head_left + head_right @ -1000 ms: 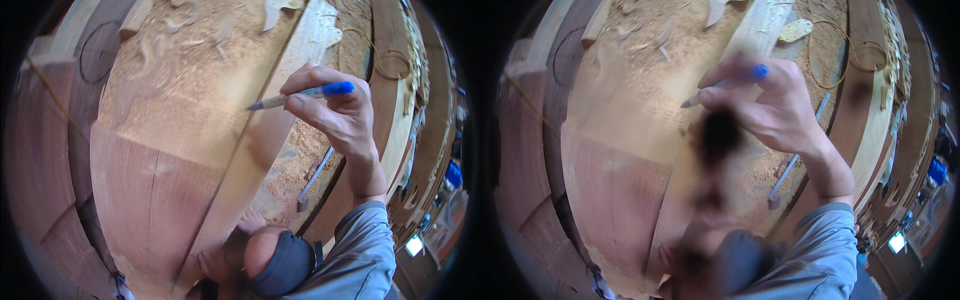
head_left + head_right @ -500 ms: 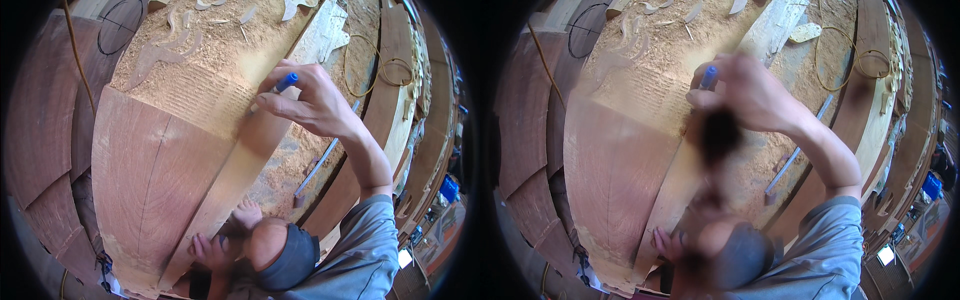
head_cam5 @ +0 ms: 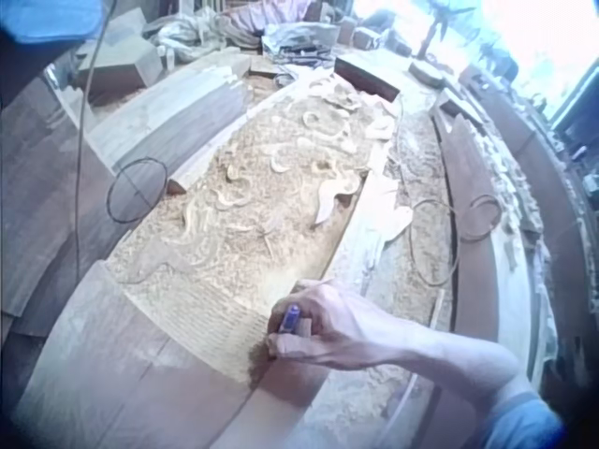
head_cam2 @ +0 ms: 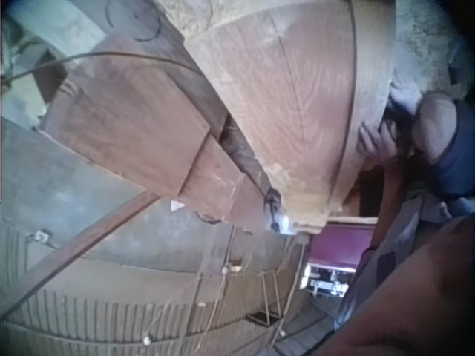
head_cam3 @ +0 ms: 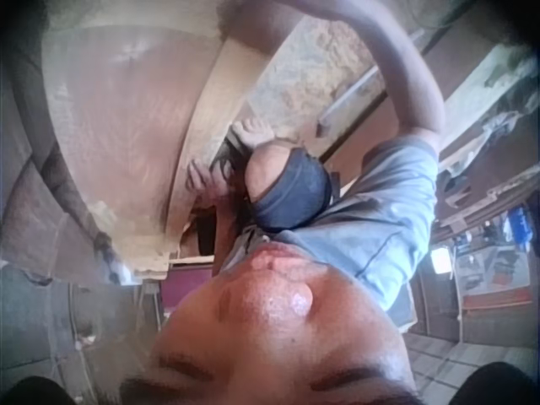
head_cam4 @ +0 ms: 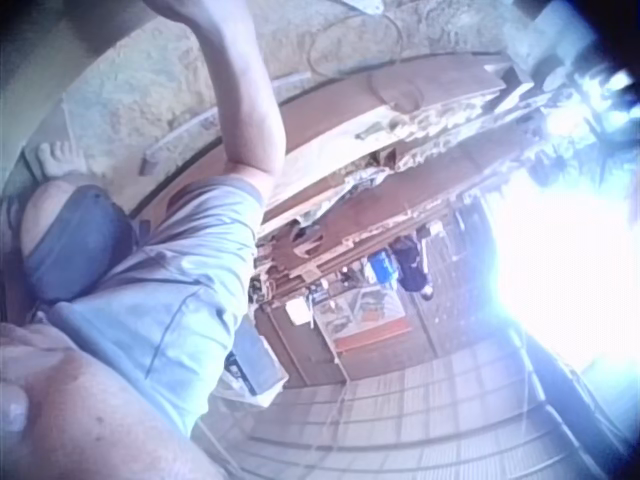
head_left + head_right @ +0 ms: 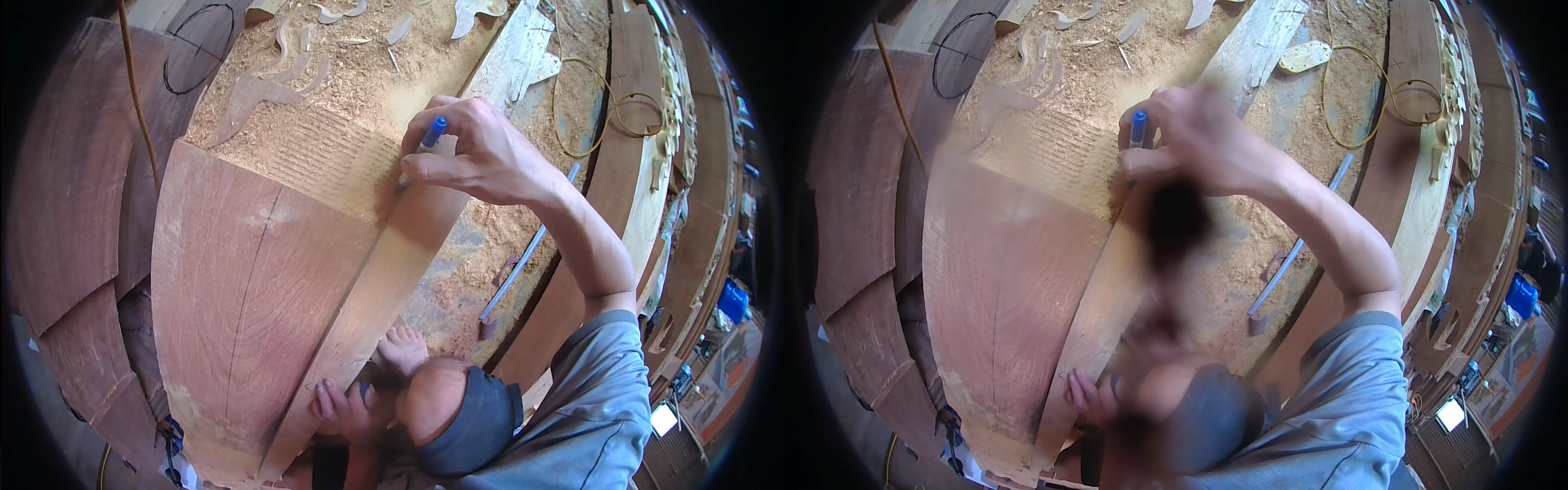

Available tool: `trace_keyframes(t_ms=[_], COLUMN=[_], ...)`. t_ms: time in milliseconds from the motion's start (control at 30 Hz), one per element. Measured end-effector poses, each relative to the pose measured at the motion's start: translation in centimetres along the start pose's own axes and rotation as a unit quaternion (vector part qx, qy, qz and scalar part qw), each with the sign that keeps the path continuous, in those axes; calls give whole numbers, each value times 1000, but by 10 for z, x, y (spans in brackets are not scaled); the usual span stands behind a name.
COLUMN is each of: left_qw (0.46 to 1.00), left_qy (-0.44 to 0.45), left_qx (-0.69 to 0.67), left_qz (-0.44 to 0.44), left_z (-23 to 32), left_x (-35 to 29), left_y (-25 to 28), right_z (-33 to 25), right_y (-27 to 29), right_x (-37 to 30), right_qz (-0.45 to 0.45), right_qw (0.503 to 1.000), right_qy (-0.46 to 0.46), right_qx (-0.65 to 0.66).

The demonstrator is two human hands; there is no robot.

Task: The person retrieves a wooden plank and a pen, then sits on the floor to mark a large curved wooden panel using the plank as a straightedge. The person draws lines on the panel and adjusts the plank to mark additional sections.

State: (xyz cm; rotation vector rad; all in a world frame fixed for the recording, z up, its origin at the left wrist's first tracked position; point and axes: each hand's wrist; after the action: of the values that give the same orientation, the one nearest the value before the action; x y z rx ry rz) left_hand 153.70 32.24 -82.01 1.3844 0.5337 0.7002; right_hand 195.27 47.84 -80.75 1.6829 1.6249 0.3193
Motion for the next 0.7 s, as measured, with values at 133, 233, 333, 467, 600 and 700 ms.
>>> trace_keyframes(t_ms=[133,233,333,467,600,700], left_qw=[1000,999,1000,1000,1000,1000], left_qy=[-8,-20,-10,-14,-14,-9], left_qx=[19,25,19,17,11,6], left_qz=[5,8,17,14,1,-5], left_z=[-1,-4,-1,-4,-3,-1], left_x=[-4,-2,-2,-13,-10,-9], left_y=[-3,-3,-5,-3,1,3], right_z=[-10,-7,8,-12,-7,10], right_y=[7,6,2,14,31,41], right_x=[2,1,2,0,-1,7], right_qz=[-22,-8,10,-22,7,48], right_qw=[998,998,1000,992,995,997], right_qy=[-4,4,1,-60,-84,-62], right_qx=[59,69,7,110,61,28])
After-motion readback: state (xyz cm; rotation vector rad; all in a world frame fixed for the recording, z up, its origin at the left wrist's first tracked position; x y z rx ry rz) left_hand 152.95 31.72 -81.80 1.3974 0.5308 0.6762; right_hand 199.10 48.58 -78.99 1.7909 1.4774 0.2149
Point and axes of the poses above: each hand's wrist, its own x-axis towards the middle knuckle, its own y-axis out of the back of the hand, z = x × y, and after that the axes turned 6 degrees about -y, right-handed
